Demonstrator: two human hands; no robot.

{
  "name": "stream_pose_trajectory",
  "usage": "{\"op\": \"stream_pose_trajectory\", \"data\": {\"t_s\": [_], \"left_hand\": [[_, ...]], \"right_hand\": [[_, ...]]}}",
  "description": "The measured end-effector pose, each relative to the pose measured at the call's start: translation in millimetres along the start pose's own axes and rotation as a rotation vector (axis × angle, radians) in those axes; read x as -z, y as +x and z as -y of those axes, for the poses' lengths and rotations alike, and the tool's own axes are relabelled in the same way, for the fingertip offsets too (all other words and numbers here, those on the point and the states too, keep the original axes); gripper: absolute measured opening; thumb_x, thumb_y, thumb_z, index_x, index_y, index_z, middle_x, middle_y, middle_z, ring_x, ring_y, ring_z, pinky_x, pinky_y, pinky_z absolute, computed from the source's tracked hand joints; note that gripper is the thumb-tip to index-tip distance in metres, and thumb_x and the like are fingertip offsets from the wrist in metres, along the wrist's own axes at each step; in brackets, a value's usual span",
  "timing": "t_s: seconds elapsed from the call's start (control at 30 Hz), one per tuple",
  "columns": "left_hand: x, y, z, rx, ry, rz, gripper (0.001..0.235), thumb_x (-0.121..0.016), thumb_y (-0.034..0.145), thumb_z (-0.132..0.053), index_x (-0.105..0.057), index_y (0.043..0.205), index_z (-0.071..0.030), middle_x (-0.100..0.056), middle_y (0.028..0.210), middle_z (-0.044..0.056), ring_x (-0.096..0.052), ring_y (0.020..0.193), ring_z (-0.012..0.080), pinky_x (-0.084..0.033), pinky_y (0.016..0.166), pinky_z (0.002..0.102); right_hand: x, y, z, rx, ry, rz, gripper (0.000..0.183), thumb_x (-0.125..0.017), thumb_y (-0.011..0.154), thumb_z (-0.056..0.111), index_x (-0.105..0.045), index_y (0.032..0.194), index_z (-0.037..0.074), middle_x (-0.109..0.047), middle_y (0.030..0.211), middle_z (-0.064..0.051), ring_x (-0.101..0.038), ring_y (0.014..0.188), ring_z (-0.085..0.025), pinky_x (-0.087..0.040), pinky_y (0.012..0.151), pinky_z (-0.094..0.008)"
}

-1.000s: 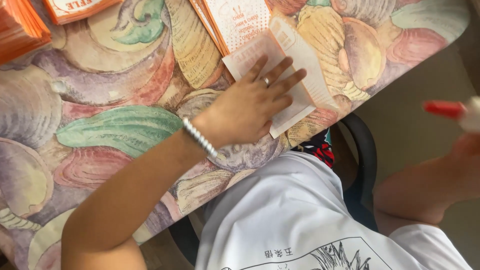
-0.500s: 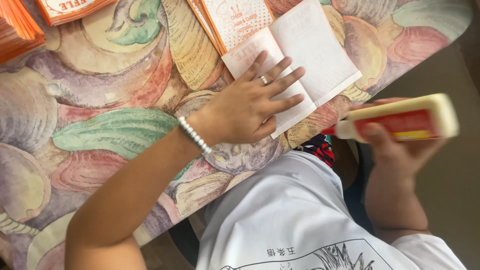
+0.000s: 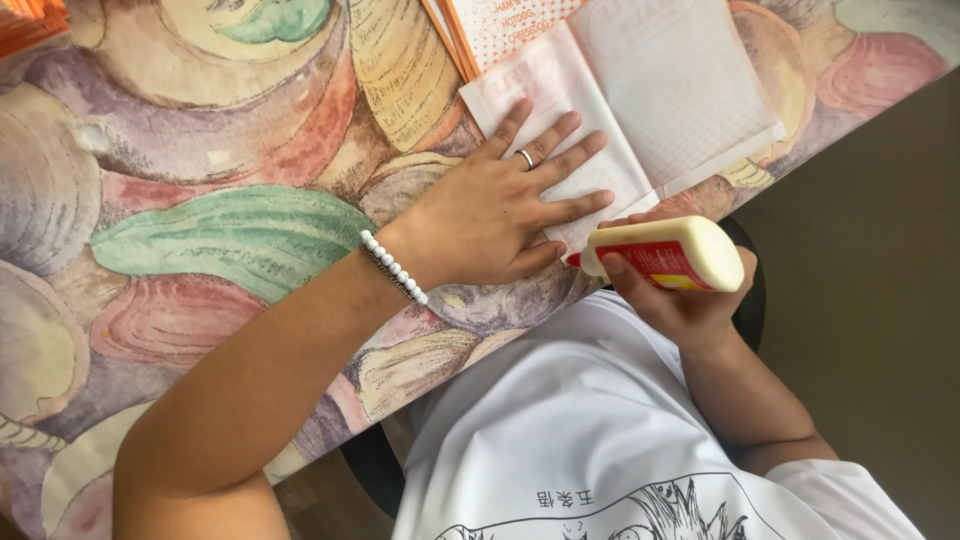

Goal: Applying glue to the top edge of paper bags and folding them to finish the packaging assembly.

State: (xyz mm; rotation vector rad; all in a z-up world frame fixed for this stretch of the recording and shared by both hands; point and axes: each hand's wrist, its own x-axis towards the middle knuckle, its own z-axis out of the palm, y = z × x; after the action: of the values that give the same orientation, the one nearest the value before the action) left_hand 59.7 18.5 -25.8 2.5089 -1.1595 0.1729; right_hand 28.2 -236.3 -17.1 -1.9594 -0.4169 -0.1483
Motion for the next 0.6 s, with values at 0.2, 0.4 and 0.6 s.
{"op": "stream_pose_trajectory", "data": {"t_s": [0.2, 0.4, 0.6], "left_hand": [[-3.7, 1.1, -1.1, 0.025, 0.006, -0.021, 0.057, -0.054, 0.098, -0.048, -0.056, 0.151, -0.027, -0.035, 0.163, 0.021, -0.032, 0.151, 0.0448, -0.014, 0.121, 0.068], [-1.6, 1.3, -1.6, 0.032, 0.014, 0.027, 0.06, -0.053, 0.099, -0.049, -0.049, 0.155, -0.029, -0.029, 0.166, 0.02, -0.025, 0.153, 0.0432, -0.01, 0.123, 0.066], [-0.9, 2.1, -1.0, 0.027, -0.037, 0.001, 0.057, -0.055, 0.098, -0.047, -0.055, 0.151, -0.026, -0.031, 0.165, 0.021, -0.027, 0.152, 0.0444, -0.011, 0.122, 0.067]], "right_hand": [[11.9, 7.4, -17.1, -0.089, 0.021, -0.073, 0.03, -0.085, 0.089, 0.007, -0.065, 0.11, -0.004, -0.072, 0.108, -0.017, -0.071, 0.098, -0.021, -0.063, 0.092, -0.033], [27.7, 18.4, -43.2, 0.137, -0.145, -0.298, 0.031, -0.086, 0.101, 0.008, -0.059, 0.093, -0.006, -0.063, 0.09, -0.015, -0.063, 0.085, -0.025, -0.056, 0.078, -0.039], [-3.5, -8.9, -2.3, -0.138, 0.067, -0.155, 0.033, -0.081, 0.092, 0.011, -0.063, 0.117, -0.001, -0.068, 0.112, -0.014, -0.069, 0.105, -0.023, -0.062, 0.098, -0.037]]}}
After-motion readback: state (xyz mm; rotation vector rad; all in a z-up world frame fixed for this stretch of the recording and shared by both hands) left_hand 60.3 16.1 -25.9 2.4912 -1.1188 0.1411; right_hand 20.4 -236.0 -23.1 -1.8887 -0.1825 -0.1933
